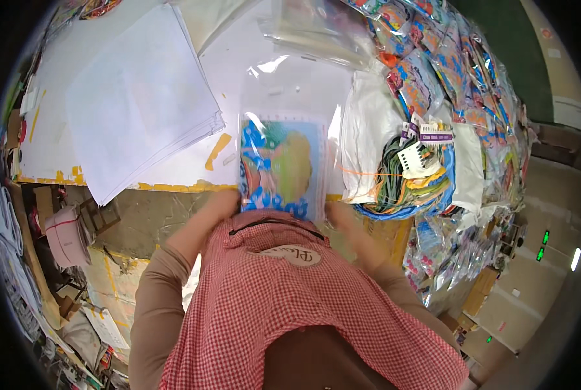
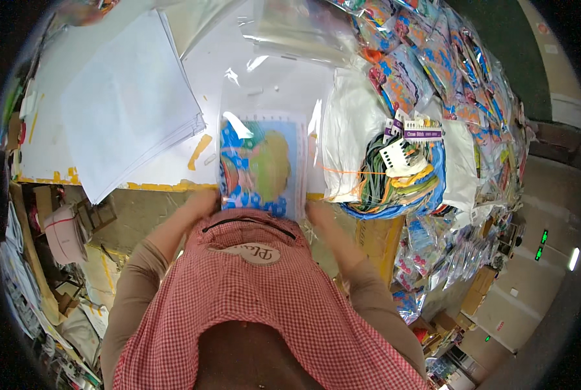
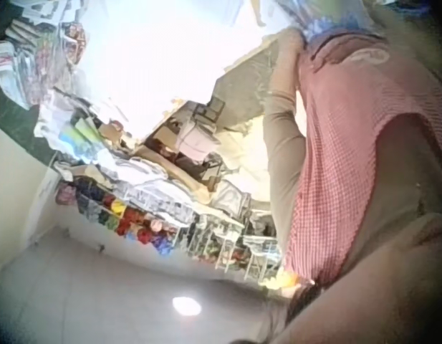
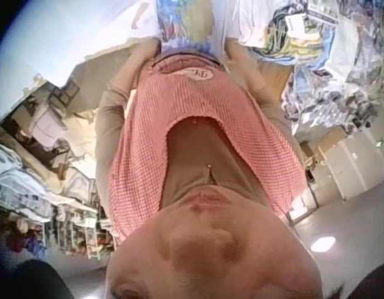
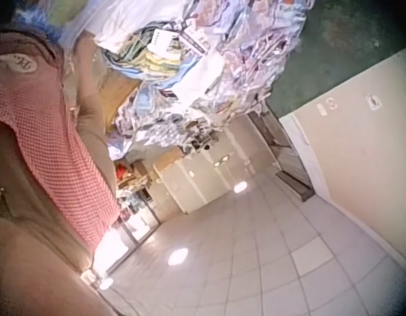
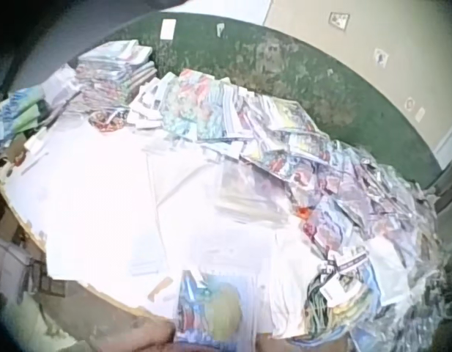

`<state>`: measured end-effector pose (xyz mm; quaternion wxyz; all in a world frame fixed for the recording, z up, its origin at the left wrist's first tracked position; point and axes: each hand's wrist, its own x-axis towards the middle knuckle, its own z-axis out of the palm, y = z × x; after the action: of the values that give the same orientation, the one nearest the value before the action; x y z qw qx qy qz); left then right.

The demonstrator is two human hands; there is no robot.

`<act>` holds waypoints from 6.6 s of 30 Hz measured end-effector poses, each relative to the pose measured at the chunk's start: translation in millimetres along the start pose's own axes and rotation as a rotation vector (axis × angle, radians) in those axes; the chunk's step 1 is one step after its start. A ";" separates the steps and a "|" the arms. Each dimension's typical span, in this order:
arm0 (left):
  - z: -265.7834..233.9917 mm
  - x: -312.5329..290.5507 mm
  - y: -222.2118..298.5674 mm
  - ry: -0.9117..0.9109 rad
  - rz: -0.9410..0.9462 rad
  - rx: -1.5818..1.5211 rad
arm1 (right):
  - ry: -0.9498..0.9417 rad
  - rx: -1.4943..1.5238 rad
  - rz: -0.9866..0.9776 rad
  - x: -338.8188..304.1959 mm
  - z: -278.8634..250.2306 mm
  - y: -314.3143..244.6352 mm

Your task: Packaging embroidery floss and patterns into plastic bags.

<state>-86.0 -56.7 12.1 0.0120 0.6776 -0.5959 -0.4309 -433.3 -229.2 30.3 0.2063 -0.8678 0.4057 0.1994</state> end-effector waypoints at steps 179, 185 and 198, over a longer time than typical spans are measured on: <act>-110.0 123.3 -25.3 0.878 -0.305 0.095 | 0.263 0.818 -0.106 358.8 -275.2 -48.1; -110.6 125.7 -25.8 0.869 -0.301 0.096 | 0.272 0.264 -0.150 341.8 -262.5 -78.0; -108.1 124.8 -29.1 0.860 -0.305 0.076 | 0.553 -0.045 0.057 391.5 -220.7 -21.5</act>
<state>-8.3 -204.0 -6.6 0.1699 0.8749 -0.4455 -0.0850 -145.4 -574.8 17.9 0.0626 -0.8819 0.4663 -0.0301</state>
